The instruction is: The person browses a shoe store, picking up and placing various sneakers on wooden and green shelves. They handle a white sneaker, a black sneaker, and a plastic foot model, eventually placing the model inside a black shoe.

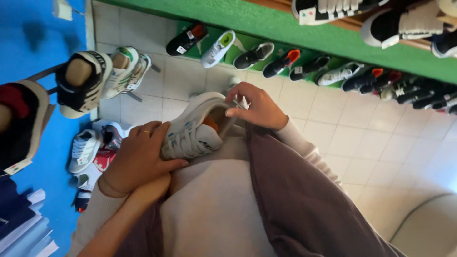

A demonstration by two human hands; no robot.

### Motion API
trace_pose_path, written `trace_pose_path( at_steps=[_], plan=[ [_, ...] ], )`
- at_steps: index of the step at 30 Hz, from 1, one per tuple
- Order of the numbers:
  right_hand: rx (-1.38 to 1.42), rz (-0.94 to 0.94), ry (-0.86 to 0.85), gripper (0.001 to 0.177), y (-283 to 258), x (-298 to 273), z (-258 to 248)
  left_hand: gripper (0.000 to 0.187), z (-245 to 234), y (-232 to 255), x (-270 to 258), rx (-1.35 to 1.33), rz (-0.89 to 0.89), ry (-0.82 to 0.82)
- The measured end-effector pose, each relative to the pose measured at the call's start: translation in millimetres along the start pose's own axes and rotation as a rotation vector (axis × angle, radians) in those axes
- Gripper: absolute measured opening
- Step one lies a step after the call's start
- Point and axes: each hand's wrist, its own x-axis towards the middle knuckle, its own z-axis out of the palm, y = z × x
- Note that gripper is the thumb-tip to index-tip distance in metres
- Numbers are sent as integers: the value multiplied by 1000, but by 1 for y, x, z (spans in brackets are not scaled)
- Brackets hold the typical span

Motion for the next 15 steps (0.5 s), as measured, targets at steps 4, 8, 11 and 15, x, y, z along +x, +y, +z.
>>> trace_pose_path(
  at_steps=[4,8,11,15],
  plan=[
    [-157,-133,46,56,3,-25,-7,95,11,21,8,36,15,-47],
    [-103,-305,-147,77,16,-43,-17,95,31,45,11,43,11,-34],
    [-123,-13,-72,57,37,-64,-19,96,56,68,18,46,30,-24],
    [-206,101,24,56,64,-106,-33,100,80,96,21,-2,7,-41]
  ],
)
